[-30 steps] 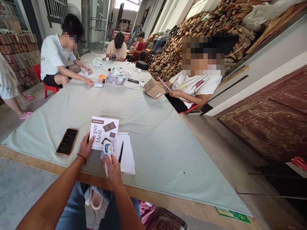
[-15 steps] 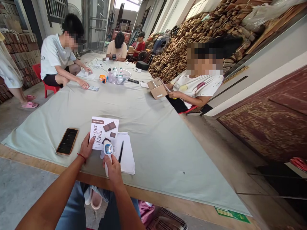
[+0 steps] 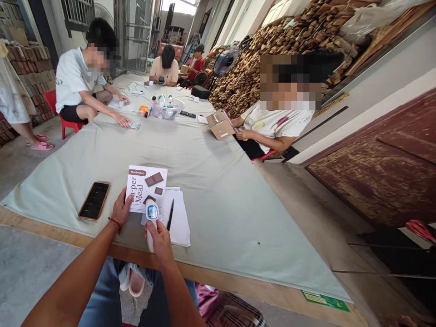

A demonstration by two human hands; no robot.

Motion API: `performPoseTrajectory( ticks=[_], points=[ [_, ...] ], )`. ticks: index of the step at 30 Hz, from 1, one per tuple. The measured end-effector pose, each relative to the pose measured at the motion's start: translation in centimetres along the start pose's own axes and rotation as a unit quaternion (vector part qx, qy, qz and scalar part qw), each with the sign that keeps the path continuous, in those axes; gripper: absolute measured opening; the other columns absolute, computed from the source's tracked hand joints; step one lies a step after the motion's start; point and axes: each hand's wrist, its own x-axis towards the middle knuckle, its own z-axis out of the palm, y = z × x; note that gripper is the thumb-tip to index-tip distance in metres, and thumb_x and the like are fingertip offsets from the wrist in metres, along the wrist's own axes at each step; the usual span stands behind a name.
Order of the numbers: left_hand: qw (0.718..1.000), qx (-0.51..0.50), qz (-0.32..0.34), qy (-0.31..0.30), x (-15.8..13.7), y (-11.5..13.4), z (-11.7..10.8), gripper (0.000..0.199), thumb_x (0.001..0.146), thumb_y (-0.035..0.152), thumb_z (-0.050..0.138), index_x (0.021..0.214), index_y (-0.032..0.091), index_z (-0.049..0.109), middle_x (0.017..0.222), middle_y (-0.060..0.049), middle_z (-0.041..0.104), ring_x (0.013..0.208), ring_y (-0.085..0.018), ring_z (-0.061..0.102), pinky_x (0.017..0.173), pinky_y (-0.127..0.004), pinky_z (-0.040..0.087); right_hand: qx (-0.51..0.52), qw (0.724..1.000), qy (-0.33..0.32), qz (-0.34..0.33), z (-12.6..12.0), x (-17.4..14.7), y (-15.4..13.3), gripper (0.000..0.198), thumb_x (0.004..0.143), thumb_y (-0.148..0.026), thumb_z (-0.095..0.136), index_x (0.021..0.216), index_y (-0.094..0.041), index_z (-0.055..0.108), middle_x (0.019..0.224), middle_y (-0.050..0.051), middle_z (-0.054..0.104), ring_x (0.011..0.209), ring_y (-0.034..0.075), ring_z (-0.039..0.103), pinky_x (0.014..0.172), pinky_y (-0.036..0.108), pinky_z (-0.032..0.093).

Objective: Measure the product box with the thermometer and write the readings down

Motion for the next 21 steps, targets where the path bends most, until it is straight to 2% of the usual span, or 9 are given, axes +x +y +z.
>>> performPoseTrajectory(
  ticks=[8, 21],
  points=[
    [1.0, 0.012, -0.002, 0.007, 0.1, -0.2, 0.0, 0.055, 0.093, 0.056, 0.037, 0.128, 0.016, 0.05, 0.122, -0.011, 0.062, 0.107, -0.025, 0.059, 0.094, -0.037, 0.045, 0.068, 0.997, 0.001, 0.037, -0.6, -0.6, -1.2, 0.036, 0.075, -0.055, 0.058, 0.066, -0.021, 0.052, 0.059, -0.003, 0.052, 0.058, 0.013, 0.044, 0.057, 0.026, 0.034],
    [1.0, 0.009, -0.014, 0.008, 0.2, 0.3, -0.1, 0.059, 0.091, 0.06, 0.038, 0.128, 0.016, 0.051, 0.119, -0.01, 0.064, 0.104, -0.025, 0.06, 0.09, -0.037, 0.047, 0.107, 0.991, 0.071, 0.031, -4.6, -2.7, -3.4, 0.04, 0.071, -0.058, 0.065, 0.07, -0.019, 0.058, 0.062, 0.0, 0.055, 0.058, 0.013, 0.045, 0.056, 0.026, 0.034]
  ],
)
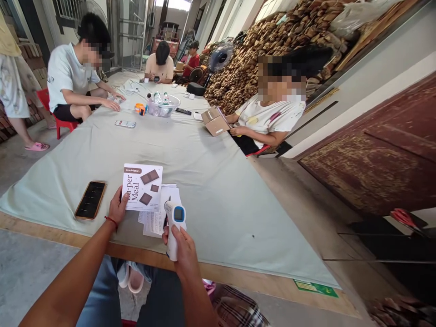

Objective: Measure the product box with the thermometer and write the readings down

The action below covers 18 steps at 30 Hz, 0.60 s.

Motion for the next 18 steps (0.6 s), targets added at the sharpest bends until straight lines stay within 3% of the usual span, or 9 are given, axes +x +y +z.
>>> performPoseTrajectory(
  ticks=[6, 12, 18],
  points=[
    [1.0, 0.013, -0.003, 0.004, 0.3, 0.0, -0.2, 0.059, 0.09, 0.059, 0.038, 0.126, 0.015, 0.052, 0.119, -0.011, 0.064, 0.105, -0.026, 0.06, 0.091, -0.039, 0.047, 0.049, 0.998, 0.04, 0.004, -1.0, -0.4, -1.5, 0.043, 0.067, -0.057, 0.069, 0.08, -0.017, 0.063, 0.065, 0.0, 0.056, 0.056, 0.012, 0.046, 0.053, 0.026, 0.035],
    [1.0, 0.016, -0.014, 0.007, 0.4, -0.1, -0.2, 0.063, 0.088, 0.062, 0.04, 0.127, 0.014, 0.052, 0.119, -0.012, 0.064, 0.106, -0.028, 0.059, 0.093, -0.041, 0.046, 0.06, 0.997, 0.046, -0.002, -1.4, -0.6, -2.2, 0.04, 0.066, -0.055, 0.069, 0.078, -0.017, 0.063, 0.065, 0.0, 0.055, 0.055, 0.012, 0.046, 0.052, 0.025, 0.036],
    [0.99, -0.113, -0.072, -0.042, 1.3, 0.6, -1.1, 0.076, 0.075, 0.064, 0.061, 0.13, 0.014, 0.05, 0.125, -0.013, 0.061, 0.114, -0.03, 0.057, 0.096, -0.041, 0.046, 0.032, 0.998, 0.045, -0.015, -2.6, -0.7, -2.2, 0.037, 0.069, -0.055, 0.069, 0.074, -0.018, 0.062, 0.066, 0.0, 0.055, 0.058, 0.013, 0.046, 0.056, 0.026, 0.037]
  ],
)
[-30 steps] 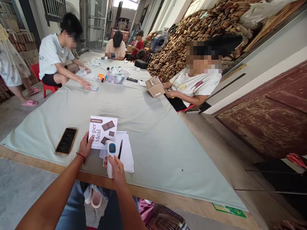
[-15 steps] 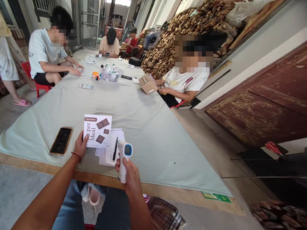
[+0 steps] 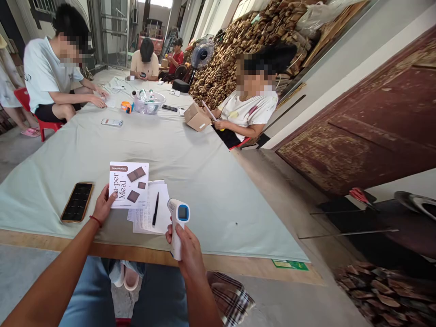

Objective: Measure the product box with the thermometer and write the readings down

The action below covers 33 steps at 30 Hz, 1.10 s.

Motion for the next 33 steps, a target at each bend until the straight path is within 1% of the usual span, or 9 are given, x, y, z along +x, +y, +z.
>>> performPoseTrajectory(
  ticks=[5, 8, 13, 17, 23, 26, 28, 30, 33],
  points=[
    [0.985, -0.056, -0.124, -0.101, 1.3, 1.8, -2.0, 0.08, 0.053, 0.051, 0.084, 0.12, 0.014, 0.059, 0.115, -0.014, 0.067, 0.104, -0.032, 0.063, 0.09, -0.044, 0.05, -0.023, 0.999, 0.03, -0.02, -2.1, 0.9, 0.0, 0.038, 0.069, -0.054, 0.07, 0.073, -0.017, 0.061, 0.066, 0.0, 0.056, 0.059, 0.013, 0.048, 0.056, 0.026, 0.038],
    [0.982, -0.052, -0.145, -0.108, 2.0, 2.6, -2.7, 0.074, 0.048, 0.046, 0.088, 0.11, 0.014, 0.064, 0.111, -0.014, 0.069, 0.102, -0.033, 0.064, 0.089, -0.045, 0.049, -0.057, 0.996, 0.06, -0.036, -3.6, 1.8, 0.0, 0.039, 0.068, -0.055, 0.07, 0.07, -0.018, 0.059, 0.062, -0.001, 0.055, 0.057, 0.012, 0.046, 0.053, 0.025, 0.036],
    [0.997, -0.041, -0.064, 0.008, 3.4, 2.4, -2.5, 0.073, 0.053, 0.047, 0.085, 0.112, 0.014, 0.058, 0.114, -0.012, 0.066, 0.109, -0.03, 0.059, 0.096, -0.047, 0.045, -0.116, 0.988, 0.085, -0.056, -5.4, 2.2, -0.3, 0.042, 0.067, -0.059, 0.07, 0.067, -0.019, 0.056, 0.059, -0.003, 0.052, 0.055, 0.011, 0.044, 0.051, 0.023, 0.033],
    [0.992, 0.029, -0.028, 0.118, 5.5, 1.1, -2.0, 0.072, 0.056, 0.04, 0.083, 0.115, 0.015, 0.05, 0.115, -0.012, 0.062, 0.11, -0.027, 0.057, 0.099, -0.046, 0.044, -0.148, 0.982, 0.096, -0.073, -5.3, 1.4, -0.8, 0.044, 0.067, -0.061, 0.069, 0.071, -0.019, 0.058, 0.059, -0.003, 0.052, 0.057, 0.013, 0.045, 0.053, 0.024, 0.035],
    [0.981, 0.108, -0.013, 0.161, 8.2, -1.4, -1.0, 0.07, 0.057, 0.027, 0.082, 0.115, 0.019, 0.043, 0.115, -0.01, 0.057, 0.113, -0.026, 0.054, 0.1, -0.047, 0.042, -0.151, 0.982, 0.079, -0.08, -4.1, -0.4, -1.8, 0.042, 0.07, -0.06, 0.068, 0.075, -0.018, 0.061, 0.061, -0.001, 0.055, 0.06, 0.015, 0.05, 0.057, 0.026, 0.038],
    [0.96, 0.129, -0.012, 0.247, 7.3, -2.4, -0.1, 0.069, 0.058, 0.026, 0.081, 0.115, 0.019, 0.043, 0.121, -0.015, 0.049, 0.121, -0.034, 0.047, 0.102, -0.054, 0.039, -0.165, 0.98, 0.069, -0.081, -4.1, -0.1, -1.6, 0.043, 0.072, -0.058, 0.066, 0.085, -0.018, 0.064, 0.064, 0.0, 0.058, 0.063, 0.016, 0.052, 0.06, 0.027, 0.04],
    [0.949, 0.162, 0.01, 0.27, 5.3, -2.8, 0.8, 0.059, 0.064, 0.029, 0.076, 0.113, 0.019, 0.044, 0.122, -0.017, 0.047, 0.125, -0.038, 0.041, 0.101, -0.058, 0.038, -0.204, 0.971, 0.075, -0.097, -4.6, 1.1, -1.0, 0.046, 0.073, -0.057, 0.065, 0.097, -0.017, 0.065, 0.076, 0.003, 0.064, 0.072, 0.019, 0.056, 0.067, 0.03, 0.043],
    [0.953, 0.212, 0.086, 0.197, 2.7, -2.9, 1.9, 0.043, 0.073, 0.03, 0.067, 0.11, 0.019, 0.046, 0.119, -0.016, 0.048, 0.125, -0.037, 0.04, 0.1, -0.06, 0.037, -0.283, 0.948, 0.085, -0.12, -5.2, 3.1, -0.1, 0.052, 0.072, -0.054, 0.064, 0.109, -0.017, 0.063, 0.097, 0.008, 0.067, 0.089, 0.024, 0.059, 0.077, 0.034, 0.044],
    [0.957, 0.241, 0.159, 0.023, -1.1, -2.5, 3.5, 0.029, 0.074, 0.029, 0.065, 0.1, 0.021, 0.057, 0.108, -0.009, 0.055, 0.109, -0.028, 0.054, 0.099, -0.049, 0.043, -0.479, 0.866, 0.082, -0.115, -6.1, 6.2, 1.6, 0.047, 0.077, -0.045, 0.059, 0.114, -0.016, 0.062, 0.107, 0.013, 0.064, 0.1, 0.028, 0.058, 0.081, 0.036, 0.043]
  ],
)
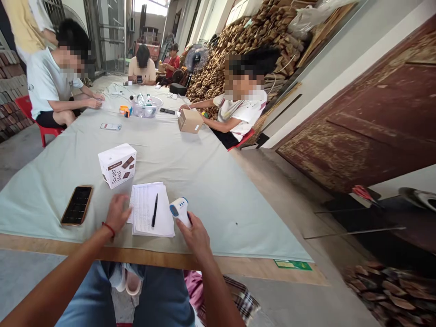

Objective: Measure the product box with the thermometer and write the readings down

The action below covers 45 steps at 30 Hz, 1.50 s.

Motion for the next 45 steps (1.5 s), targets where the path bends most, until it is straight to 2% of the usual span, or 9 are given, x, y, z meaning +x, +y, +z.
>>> performPoseTrajectory(
  ticks=[4, 10, 14, 16, 25, 31, 36, 40, 45],
  points=[
    [0.98, 0.057, 0.104, -0.162, -2.6, 1.9, 0.3, 0.037, 0.077, 0.033, 0.065, 0.112, 0.021, 0.059, 0.126, -0.011, 0.052, 0.119, -0.028, 0.05, 0.102, -0.046, 0.041, -0.201, 0.979, -0.021, -0.012, 1.6, 2.4, 1.6, 0.045, 0.085, -0.038, 0.052, 0.123, -0.015, 0.056, 0.109, 0.016, 0.063, 0.1, 0.028, 0.059, 0.079, 0.034, 0.043],
    [0.955, 0.115, 0.163, -0.219, -3.4, 2.6, 0.4, 0.031, 0.072, 0.031, 0.07, 0.102, 0.021, 0.065, 0.124, -0.01, 0.056, 0.12, -0.028, 0.049, 0.106, -0.046, 0.036, -0.286, 0.958, 0.012, -0.033, 2.1, 3.5, 2.1, 0.046, 0.086, -0.035, 0.054, 0.125, -0.011, 0.055, 0.11, 0.019, 0.059, 0.103, 0.03, 0.056, 0.083, 0.037, 0.04],
    [0.953, 0.111, 0.169, -0.227, -3.4, 2.7, 0.5, 0.033, 0.071, 0.034, 0.071, 0.101, 0.022, 0.066, 0.118, -0.008, 0.059, 0.117, -0.026, 0.051, 0.106, -0.045, 0.034, -0.222, 0.964, 0.089, -0.118, 3.7, 2.9, 0.6, 0.039, 0.085, -0.03, 0.051, 0.119, -0.012, 0.058, 0.114, 0.018, 0.057, 0.106, 0.03, 0.052, 0.087, 0.039, 0.039],
    [0.951, 0.11, 0.175, -0.229, -3.4, 2.7, 0.5, 0.035, 0.07, 0.037, 0.073, 0.101, 0.022, 0.066, 0.118, -0.008, 0.059, 0.117, -0.026, 0.05, 0.107, -0.044, 0.034, -0.162, 0.971, 0.04, -0.173, 5.2, 2.3, -0.8, 0.031, 0.088, -0.029, 0.046, 0.112, -0.015, 0.059, 0.106, 0.014, 0.061, 0.1, 0.025, 0.056, 0.084, 0.035, 0.042],
    [0.947, 0.128, 0.176, -0.238, -3.6, 2.9, 0.4, 0.039, 0.068, 0.043, 0.075, 0.101, 0.024, 0.066, 0.118, -0.007, 0.06, 0.113, -0.025, 0.052, 0.106, -0.043, 0.033, -0.278, 0.952, -0.102, -0.073, 9.2, 2.2, -5.6, 0.033, 0.09, -0.021, 0.045, 0.121, -0.013, 0.054, 0.098, 0.016, 0.066, 0.087, 0.025, 0.064, 0.071, 0.031, 0.042],
    [0.949, 0.135, 0.166, -0.23, -3.6, 3.2, 0.5, 0.039, 0.068, 0.044, 0.074, 0.1, 0.024, 0.066, 0.118, -0.008, 0.06, 0.112, -0.026, 0.053, 0.106, -0.045, 0.03, -0.038, 0.987, -0.092, -0.125, 8.0, 2.1, -3.5, 0.043, 0.085, -0.017, 0.035, 0.122, -0.02, 0.057, 0.096, 0.007, 0.064, 0.092, 0.02, 0.059, 0.084, 0.032, 0.044],
    [0.956, 0.142, 0.151, -0.21, -3.6, 3.2, 0.7, 0.037, 0.072, 0.041, 0.072, 0.102, 0.021, 0.065, 0.118, -0.01, 0.06, 0.114, -0.027, 0.052, 0.106, -0.046, 0.031, 0.202, 0.972, -0.026, -0.118, 7.1, 0.0, -1.7, 0.039, 0.079, -0.034, 0.051, 0.115, -0.017, 0.053, 0.094, 0.005, 0.057, 0.083, 0.017, 0.053, 0.08, 0.033, 0.045],
    [0.959, 0.14, 0.147, -0.198, -3.6, 3.0, 0.8, 0.032, 0.076, 0.037, 0.069, 0.101, 0.018, 0.066, 0.117, -0.012, 0.06, 0.114, -0.027, 0.051, 0.104, -0.045, 0.033, 0.272, 0.958, 0.029, -0.089, 6.6, -2.0, -1.6, 0.027, 0.086, -0.047, 0.049, 0.091, -0.021, 0.053, 0.074, -0.003, 0.047, 0.068, 0.013, 0.047, 0.069, 0.028, 0.042],
    [0.957, 0.138, 0.162, -0.197, -3.6, 3.0, 0.8, 0.024, 0.08, 0.034, 0.066, 0.099, 0.02, 0.066, 0.113, -0.009, 0.06, 0.11, -0.025, 0.051, 0.102, -0.042, 0.036, 0.29, 0.954, -0.005, -0.082, 6.3, -3.3, -1.6, 0.042, 0.092, -0.049, 0.035, 0.109, -0.018, 0.058, 0.088, 0.003, 0.06, 0.079, 0.015, 0.056, 0.079, 0.032, 0.045]
  ],
)
